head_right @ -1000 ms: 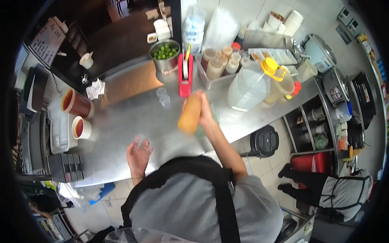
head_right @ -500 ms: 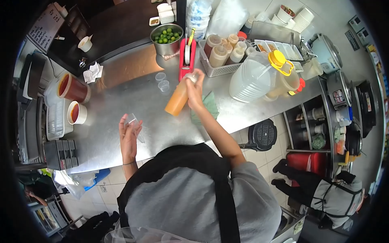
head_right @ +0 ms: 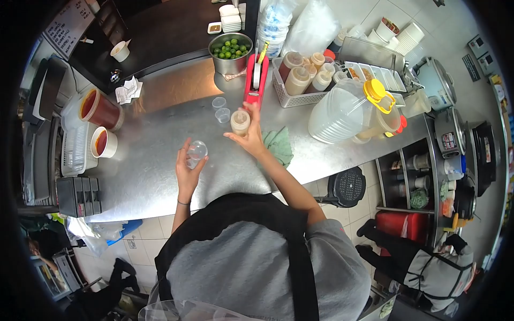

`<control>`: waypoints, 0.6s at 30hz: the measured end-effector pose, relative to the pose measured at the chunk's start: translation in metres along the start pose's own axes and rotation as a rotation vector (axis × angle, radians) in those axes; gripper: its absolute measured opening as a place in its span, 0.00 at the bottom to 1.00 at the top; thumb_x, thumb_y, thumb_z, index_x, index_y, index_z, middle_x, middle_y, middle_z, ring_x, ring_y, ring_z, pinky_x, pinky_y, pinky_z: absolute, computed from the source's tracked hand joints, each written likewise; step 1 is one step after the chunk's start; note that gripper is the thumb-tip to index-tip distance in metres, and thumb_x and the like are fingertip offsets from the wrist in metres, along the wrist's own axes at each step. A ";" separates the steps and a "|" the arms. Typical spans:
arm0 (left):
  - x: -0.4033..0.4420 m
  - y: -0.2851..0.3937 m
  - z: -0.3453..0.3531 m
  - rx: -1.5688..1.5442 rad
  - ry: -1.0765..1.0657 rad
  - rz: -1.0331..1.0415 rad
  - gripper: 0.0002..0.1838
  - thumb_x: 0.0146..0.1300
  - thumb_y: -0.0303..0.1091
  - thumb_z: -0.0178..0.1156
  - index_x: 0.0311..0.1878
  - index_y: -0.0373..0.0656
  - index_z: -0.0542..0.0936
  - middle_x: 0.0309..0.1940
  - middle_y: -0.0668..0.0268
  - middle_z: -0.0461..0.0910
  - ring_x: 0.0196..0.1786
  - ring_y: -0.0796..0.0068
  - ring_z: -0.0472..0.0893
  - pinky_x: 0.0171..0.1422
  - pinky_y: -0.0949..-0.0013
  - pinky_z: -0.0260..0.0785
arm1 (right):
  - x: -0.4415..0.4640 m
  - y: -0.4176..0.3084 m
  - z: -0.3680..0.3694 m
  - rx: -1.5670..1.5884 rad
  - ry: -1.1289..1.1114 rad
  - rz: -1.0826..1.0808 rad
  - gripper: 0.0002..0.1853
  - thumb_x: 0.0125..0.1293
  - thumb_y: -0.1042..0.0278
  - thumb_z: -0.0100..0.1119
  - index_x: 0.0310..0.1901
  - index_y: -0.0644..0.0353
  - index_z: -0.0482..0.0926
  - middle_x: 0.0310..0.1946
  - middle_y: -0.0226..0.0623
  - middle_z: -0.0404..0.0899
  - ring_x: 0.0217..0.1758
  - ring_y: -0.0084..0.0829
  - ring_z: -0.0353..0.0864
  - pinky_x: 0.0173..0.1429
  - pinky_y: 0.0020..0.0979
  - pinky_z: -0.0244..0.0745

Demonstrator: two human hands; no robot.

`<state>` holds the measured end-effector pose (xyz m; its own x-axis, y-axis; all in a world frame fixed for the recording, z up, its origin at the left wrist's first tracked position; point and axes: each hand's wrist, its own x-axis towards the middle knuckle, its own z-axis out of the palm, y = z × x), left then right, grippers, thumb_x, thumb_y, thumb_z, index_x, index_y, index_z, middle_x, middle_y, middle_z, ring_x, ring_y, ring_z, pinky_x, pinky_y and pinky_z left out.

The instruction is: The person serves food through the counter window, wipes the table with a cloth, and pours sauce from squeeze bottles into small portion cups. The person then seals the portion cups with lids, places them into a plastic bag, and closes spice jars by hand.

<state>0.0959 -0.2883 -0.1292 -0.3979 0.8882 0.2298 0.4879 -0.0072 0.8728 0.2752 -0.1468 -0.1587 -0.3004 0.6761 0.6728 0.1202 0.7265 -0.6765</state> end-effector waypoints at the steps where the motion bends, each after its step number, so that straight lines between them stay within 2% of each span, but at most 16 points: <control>1: 0.003 -0.001 0.001 0.000 0.004 -0.003 0.35 0.49 0.30 0.71 0.63 0.44 0.71 0.45 0.62 0.76 0.40 0.74 0.78 0.45 0.70 0.68 | -0.006 -0.003 0.003 0.078 0.058 0.125 0.47 0.48 0.70 0.74 0.66 0.58 0.52 0.55 0.48 0.66 0.57 0.38 0.71 0.59 0.36 0.68; 2: 0.006 -0.001 0.002 -0.012 0.018 -0.011 0.35 0.47 0.31 0.72 0.61 0.42 0.72 0.45 0.61 0.77 0.39 0.72 0.78 0.45 0.69 0.68 | -0.009 -0.004 0.006 0.157 0.115 0.250 0.47 0.48 0.69 0.74 0.67 0.57 0.53 0.57 0.50 0.66 0.58 0.40 0.71 0.59 0.39 0.69; 3: 0.010 -0.002 0.002 -0.021 0.033 -0.021 0.34 0.46 0.31 0.73 0.59 0.40 0.74 0.45 0.60 0.77 0.39 0.71 0.78 0.45 0.68 0.69 | -0.012 0.001 0.007 0.163 0.110 0.250 0.47 0.48 0.69 0.74 0.67 0.57 0.53 0.57 0.50 0.66 0.58 0.40 0.71 0.59 0.39 0.69; 5: 0.016 -0.003 0.001 0.038 0.031 0.019 0.33 0.44 0.30 0.73 0.57 0.39 0.75 0.46 0.60 0.77 0.39 0.70 0.77 0.46 0.67 0.69 | -0.019 0.010 0.004 0.186 -0.144 0.432 0.43 0.46 0.68 0.74 0.64 0.56 0.61 0.53 0.42 0.70 0.57 0.38 0.71 0.58 0.40 0.67; 6: 0.020 -0.004 -0.001 0.091 0.022 0.067 0.31 0.43 0.30 0.74 0.54 0.38 0.77 0.46 0.60 0.77 0.38 0.68 0.77 0.46 0.67 0.70 | -0.013 0.002 0.001 0.196 -0.145 0.436 0.43 0.46 0.68 0.74 0.64 0.56 0.61 0.53 0.42 0.70 0.57 0.38 0.71 0.58 0.40 0.67; 8: 0.026 -0.002 -0.002 0.121 0.019 0.083 0.29 0.42 0.29 0.74 0.52 0.38 0.78 0.45 0.60 0.77 0.38 0.67 0.77 0.46 0.66 0.70 | 0.012 -0.026 -0.012 -0.467 -0.455 0.131 0.40 0.41 0.69 0.73 0.61 0.52 0.68 0.46 0.36 0.73 0.52 0.38 0.72 0.57 0.39 0.65; 9: 0.027 0.000 -0.002 0.141 0.012 0.103 0.28 0.40 0.28 0.73 0.49 0.38 0.79 0.44 0.60 0.77 0.38 0.66 0.76 0.46 0.65 0.70 | 0.014 -0.028 -0.013 -0.462 -0.455 0.134 0.40 0.41 0.69 0.73 0.61 0.52 0.68 0.46 0.36 0.73 0.52 0.38 0.72 0.57 0.39 0.65; 11: 0.028 -0.004 0.002 0.169 -0.010 0.097 0.27 0.40 0.28 0.73 0.49 0.39 0.79 0.44 0.61 0.77 0.38 0.67 0.76 0.46 0.65 0.70 | 0.019 -0.030 -0.015 -0.704 -0.528 -0.092 0.33 0.43 0.70 0.67 0.58 0.47 0.74 0.40 0.35 0.72 0.47 0.38 0.71 0.52 0.39 0.63; 12: 0.027 -0.006 0.006 0.194 -0.031 0.093 0.27 0.40 0.27 0.73 0.48 0.39 0.79 0.43 0.61 0.77 0.38 0.67 0.76 0.45 0.65 0.71 | 0.022 -0.033 -0.015 -0.705 -0.527 -0.089 0.33 0.43 0.70 0.67 0.58 0.47 0.74 0.40 0.35 0.72 0.47 0.38 0.71 0.52 0.39 0.63; 14: 0.026 -0.011 0.013 0.204 -0.051 0.096 0.27 0.39 0.27 0.73 0.48 0.39 0.79 0.42 0.61 0.77 0.38 0.67 0.76 0.45 0.65 0.71 | 0.027 -0.040 -0.015 -0.868 -0.520 -0.239 0.21 0.54 0.70 0.57 0.52 0.48 0.77 0.36 0.30 0.70 0.44 0.30 0.70 0.51 0.38 0.62; 18: 0.024 -0.015 0.021 0.220 -0.060 0.101 0.27 0.39 0.28 0.74 0.48 0.38 0.79 0.42 0.61 0.77 0.37 0.67 0.76 0.44 0.66 0.71 | 0.037 -0.041 -0.014 -0.944 -0.580 -0.299 0.16 0.57 0.66 0.53 0.48 0.48 0.78 0.36 0.29 0.71 0.44 0.29 0.70 0.53 0.38 0.62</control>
<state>0.0957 -0.2574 -0.1455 -0.2947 0.9140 0.2790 0.6829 -0.0028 0.7306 0.2725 -0.1499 -0.1017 -0.7976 0.4809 0.3641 0.5588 0.8164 0.1459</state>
